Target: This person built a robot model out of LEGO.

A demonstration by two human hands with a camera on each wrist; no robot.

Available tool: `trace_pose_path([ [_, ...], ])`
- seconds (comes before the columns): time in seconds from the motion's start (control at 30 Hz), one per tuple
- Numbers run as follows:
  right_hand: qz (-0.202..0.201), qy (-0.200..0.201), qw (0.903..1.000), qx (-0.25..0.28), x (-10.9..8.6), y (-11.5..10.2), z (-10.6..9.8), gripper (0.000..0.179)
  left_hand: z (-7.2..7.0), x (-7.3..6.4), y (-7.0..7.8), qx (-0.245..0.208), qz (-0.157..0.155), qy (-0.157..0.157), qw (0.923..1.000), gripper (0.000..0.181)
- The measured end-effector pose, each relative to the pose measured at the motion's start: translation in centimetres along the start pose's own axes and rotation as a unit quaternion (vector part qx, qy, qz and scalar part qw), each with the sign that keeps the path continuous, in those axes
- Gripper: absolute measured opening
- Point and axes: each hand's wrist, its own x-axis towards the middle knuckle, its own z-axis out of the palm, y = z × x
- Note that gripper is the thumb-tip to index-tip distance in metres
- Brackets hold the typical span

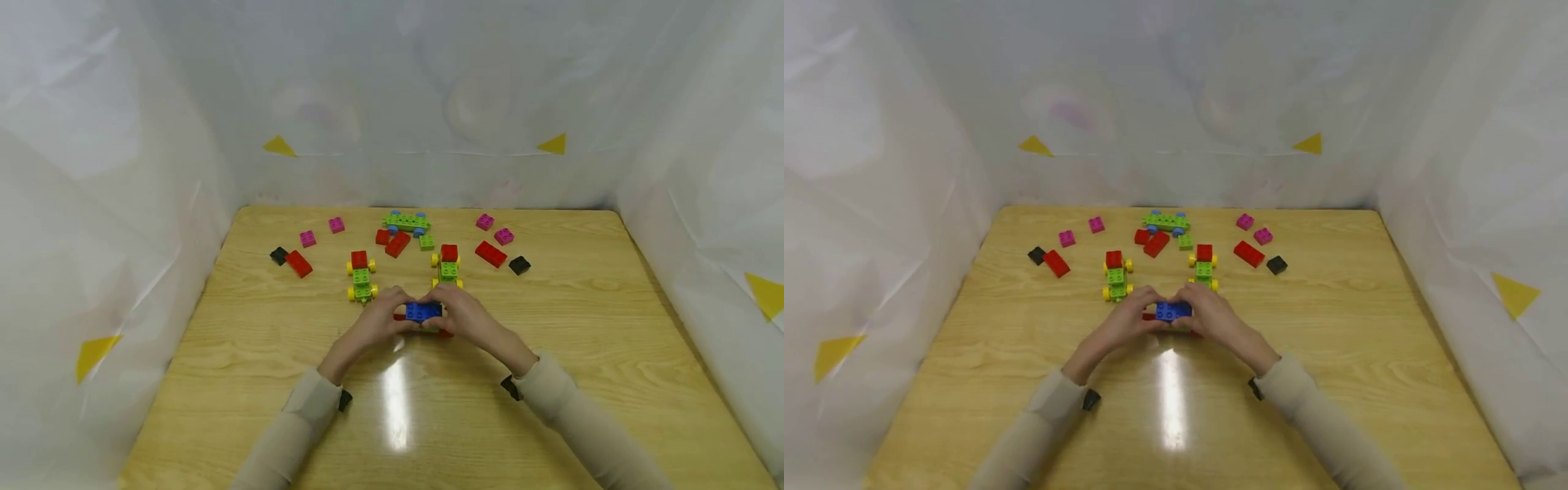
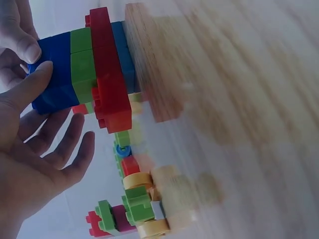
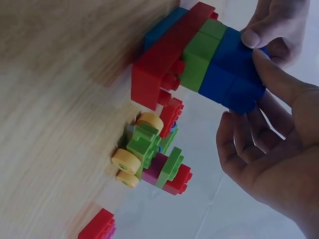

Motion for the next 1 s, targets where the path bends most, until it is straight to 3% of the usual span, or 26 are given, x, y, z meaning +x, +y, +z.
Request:
trace_pose_path([
  [0.2, -0.016, 0.027, 0.9995, -0.005, -0.5, 0.0, 0.5, 0.035, 0.1, 0.1, 0.5, 0.057, -0.014, 0.002, 0.9983, 0.039],
  [0.53, -0.047, 0.041, 0.998, -0.012, -1.0, 0.4, 1.0, 0.036, 0.2, -0.2, 1.3, 0.105, 0.013, -0.002, 0.9944, 0.036],
  [0.7, -0.004, 0.036, 0.9988, 0.031, -1.5, 0.9, 0.7, 0.034, 0.4, -0.4, 1.2, 0.098, 0.021, 0.003, 0.9949, 0.034],
  [0.83, 0.022, 0.079, 0.9957, 0.044, -2.0, 2.4, -0.2, 0.031, 0.4, -0.5, 1.3, 0.088, 0.019, 0.005, 0.9959, 0.034],
  [1.0, 0.024, 0.166, 0.9859, 0.012, -2.5, 5.4, -2.4, 0.022, 0.2, -0.5, 1.1, 0.076, 0.026, 0.0, 0.9967, 0.037],
])
